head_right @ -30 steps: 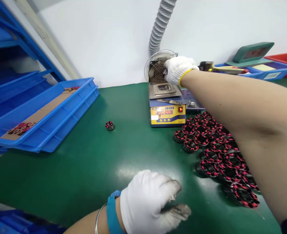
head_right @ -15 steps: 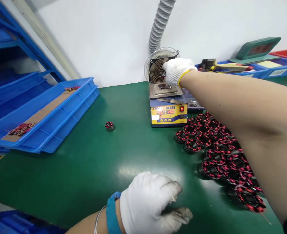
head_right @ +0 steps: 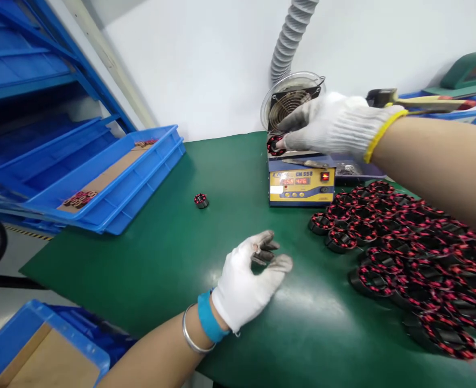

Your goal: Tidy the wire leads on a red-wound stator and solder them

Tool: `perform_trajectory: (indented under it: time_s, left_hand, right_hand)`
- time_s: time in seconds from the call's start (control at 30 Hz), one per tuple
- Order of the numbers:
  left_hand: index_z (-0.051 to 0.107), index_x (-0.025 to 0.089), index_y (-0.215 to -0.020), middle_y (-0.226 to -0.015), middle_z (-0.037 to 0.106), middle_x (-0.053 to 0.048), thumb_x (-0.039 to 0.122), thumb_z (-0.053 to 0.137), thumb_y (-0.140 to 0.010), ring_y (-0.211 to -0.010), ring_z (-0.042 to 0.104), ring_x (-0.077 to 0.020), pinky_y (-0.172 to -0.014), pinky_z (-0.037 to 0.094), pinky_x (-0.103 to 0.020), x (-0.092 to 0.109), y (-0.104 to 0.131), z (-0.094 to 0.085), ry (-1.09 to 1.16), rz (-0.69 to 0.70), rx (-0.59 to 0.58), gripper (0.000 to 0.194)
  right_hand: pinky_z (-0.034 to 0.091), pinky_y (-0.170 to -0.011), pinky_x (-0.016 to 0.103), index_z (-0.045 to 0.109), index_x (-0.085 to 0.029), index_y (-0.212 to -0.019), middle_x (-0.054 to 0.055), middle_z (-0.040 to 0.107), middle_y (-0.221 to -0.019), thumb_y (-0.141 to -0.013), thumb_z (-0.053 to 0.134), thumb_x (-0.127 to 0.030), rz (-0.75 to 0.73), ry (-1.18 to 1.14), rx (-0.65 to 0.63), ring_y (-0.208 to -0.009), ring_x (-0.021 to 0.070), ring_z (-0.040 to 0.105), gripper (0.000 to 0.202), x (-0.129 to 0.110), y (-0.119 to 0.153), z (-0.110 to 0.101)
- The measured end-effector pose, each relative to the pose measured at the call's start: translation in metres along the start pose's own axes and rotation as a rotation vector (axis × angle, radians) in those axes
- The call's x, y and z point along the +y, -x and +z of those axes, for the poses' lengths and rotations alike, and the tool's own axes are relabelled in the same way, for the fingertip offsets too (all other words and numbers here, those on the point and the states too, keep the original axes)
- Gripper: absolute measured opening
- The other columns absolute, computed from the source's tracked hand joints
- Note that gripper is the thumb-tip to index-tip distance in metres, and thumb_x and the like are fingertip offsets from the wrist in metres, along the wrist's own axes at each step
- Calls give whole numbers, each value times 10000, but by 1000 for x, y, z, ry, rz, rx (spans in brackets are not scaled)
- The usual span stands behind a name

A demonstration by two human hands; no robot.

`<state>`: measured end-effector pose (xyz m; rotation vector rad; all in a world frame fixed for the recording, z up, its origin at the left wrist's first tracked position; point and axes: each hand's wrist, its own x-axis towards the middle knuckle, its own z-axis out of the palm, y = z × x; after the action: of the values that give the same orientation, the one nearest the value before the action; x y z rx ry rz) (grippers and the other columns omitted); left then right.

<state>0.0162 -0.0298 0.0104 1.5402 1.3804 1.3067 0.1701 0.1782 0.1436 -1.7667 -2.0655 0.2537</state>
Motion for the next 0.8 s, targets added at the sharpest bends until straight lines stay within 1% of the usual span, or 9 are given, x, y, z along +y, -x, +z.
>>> perform_trajectory:
  time_s: [0.1,0.17,0.23,0.3,0.37,0.43,0.63,0.73,0.8]
  left_hand:
    - [649,178,-1154,-998,742,-109,317,766,-708,-780,698,-243,-735,617,-417,-3,-3,1,27,-67,-23,482]
    - [649,174,-1162,-1001,739,-108,355,759,-719,-793,694,-247,-768,614,-437,-4,-2,2,-13,-26,-42,491]
    - [646,173,-1172,-996,736,-99,402,732,-750,-812,694,-248,-803,610,-454,-4,-1,2,-78,30,-65,488]
    - [644,168,-1181,-996,732,-92,422,691,-792,-846,694,-249,-832,604,-458,-3,1,1,-152,81,-86,467]
    - [643,149,-1190,-999,729,-98,427,652,-830,-873,691,-252,-843,601,-456,-2,1,-1,-223,129,-103,455]
    - [642,122,-1199,-998,726,-113,449,623,-854,-883,688,-264,-835,601,-464,-1,1,-3,-277,169,-115,476]
    - [646,100,-1224,-968,721,-122,493,602,-866,-869,684,-297,-818,597,-508,1,3,-5,-367,189,-175,533]
    - [653,105,-1216,-985,722,-129,486,613,-857,-878,680,-302,-834,591,-518,2,3,-5,-357,170,-177,525]
    - [657,109,-1200,-1008,723,-132,465,630,-844,-900,679,-294,-862,586,-505,2,2,-5,-305,144,-138,504]
  right_hand:
    - [442,-944,288,694,-104,-1236,78,683,-1177,-752,528,-608,-80,150,46,-1179,214,611,718,-3,3,0]
    - [421,-960,350,640,-82,-1314,117,642,-1255,-789,401,-661,-96,273,98,-1245,265,558,817,-7,-4,-1]
    - [411,-982,383,608,-39,-1347,163,604,-1307,-859,329,-622,-108,353,112,-1291,302,520,810,-9,-16,-2]
    - [427,-998,414,598,-31,-1361,201,581,-1330,-921,418,-493,-104,430,96,-1286,333,529,663,-10,-31,0]
    - [464,-969,473,602,-68,-1354,230,580,-1312,-902,564,-345,-80,502,76,-1228,360,568,531,-8,-45,5]
    - [480,-930,509,593,-101,-1343,234,582,-1292,-865,634,-277,-62,530,50,-1184,369,580,511,-5,-55,13]
    - [446,-965,516,557,-95,-1359,214,547,-1314,-903,599,-288,-87,563,-12,-1218,364,533,497,2,-63,26]
    - [465,-930,539,578,-100,-1338,230,560,-1293,-874,615,-277,-74,516,5,-1170,370,557,498,-2,-60,19]
    - [481,-901,544,579,-133,-1352,226,578,-1264,-902,576,-359,-48,471,38,-1150,371,573,504,-7,-54,11]
